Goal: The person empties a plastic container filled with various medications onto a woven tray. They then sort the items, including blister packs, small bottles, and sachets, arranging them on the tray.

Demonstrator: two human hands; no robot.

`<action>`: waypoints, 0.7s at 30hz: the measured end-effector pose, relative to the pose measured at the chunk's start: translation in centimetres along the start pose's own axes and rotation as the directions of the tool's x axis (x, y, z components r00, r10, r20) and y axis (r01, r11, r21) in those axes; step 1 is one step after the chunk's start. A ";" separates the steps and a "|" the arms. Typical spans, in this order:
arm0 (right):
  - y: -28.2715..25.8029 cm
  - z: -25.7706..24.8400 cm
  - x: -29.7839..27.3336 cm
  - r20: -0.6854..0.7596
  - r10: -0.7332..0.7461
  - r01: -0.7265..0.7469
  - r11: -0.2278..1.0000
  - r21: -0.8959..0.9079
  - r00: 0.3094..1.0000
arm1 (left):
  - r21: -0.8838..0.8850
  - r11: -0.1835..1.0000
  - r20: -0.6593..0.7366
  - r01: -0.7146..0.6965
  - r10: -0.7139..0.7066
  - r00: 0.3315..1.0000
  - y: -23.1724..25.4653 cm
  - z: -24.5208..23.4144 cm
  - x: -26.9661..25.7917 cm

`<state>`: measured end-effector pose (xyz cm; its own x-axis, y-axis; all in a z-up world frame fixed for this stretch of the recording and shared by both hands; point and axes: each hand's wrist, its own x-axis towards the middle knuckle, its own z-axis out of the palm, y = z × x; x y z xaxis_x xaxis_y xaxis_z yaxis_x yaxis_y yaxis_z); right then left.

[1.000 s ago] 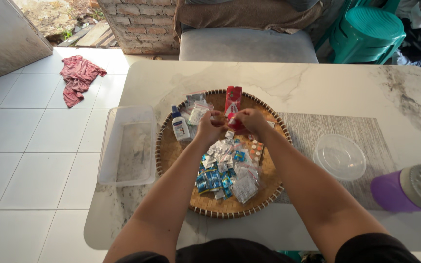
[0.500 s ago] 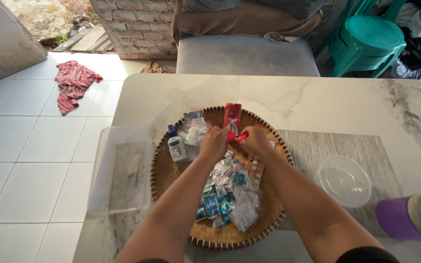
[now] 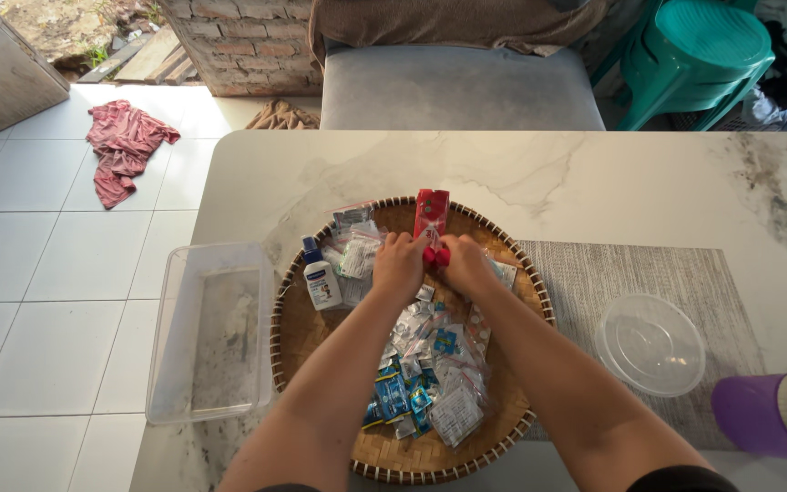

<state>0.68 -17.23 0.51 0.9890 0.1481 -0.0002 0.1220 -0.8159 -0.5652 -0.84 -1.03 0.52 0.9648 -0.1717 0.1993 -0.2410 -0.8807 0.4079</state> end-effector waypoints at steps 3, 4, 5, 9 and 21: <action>-1.0 -1.3 -0.7 -0.009 0.036 -0.036 0.999 -0.024 0.999 | -0.056 0.998 0.013 -0.019 0.020 1.000 -0.6 -1.1 -1.0; -1.2 -1.6 -0.8 -0.017 0.052 -0.052 0.999 -0.012 0.999 | -0.090 0.996 0.047 -0.010 0.014 0.999 -0.8 -1.6 -1.4; -1.3 -1.7 -1.0 -0.024 0.068 -0.068 0.998 -0.001 0.997 | -0.123 0.992 0.081 0.001 0.009 0.997 -0.9 -2.0 -1.9; -0.8 -1.8 -1.0 -0.079 0.006 -0.003 0.999 0.041 0.997 | -0.052 0.994 0.395 -0.099 0.111 0.912 -1.2 -3.6 -3.9; -1.2 -3.5 -3.9 0.294 0.106 -0.242 0.844 0.479 0.950 | -0.108 0.994 0.367 -0.011 0.050 0.929 -3.5 -1.8 -5.7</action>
<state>-2.99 -18.81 4.03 0.9279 0.2184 -0.3022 -0.1766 -0.4564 -0.8721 -5.65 3.80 -0.41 0.9228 -0.3654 -0.1218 -0.2612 -0.8261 0.4994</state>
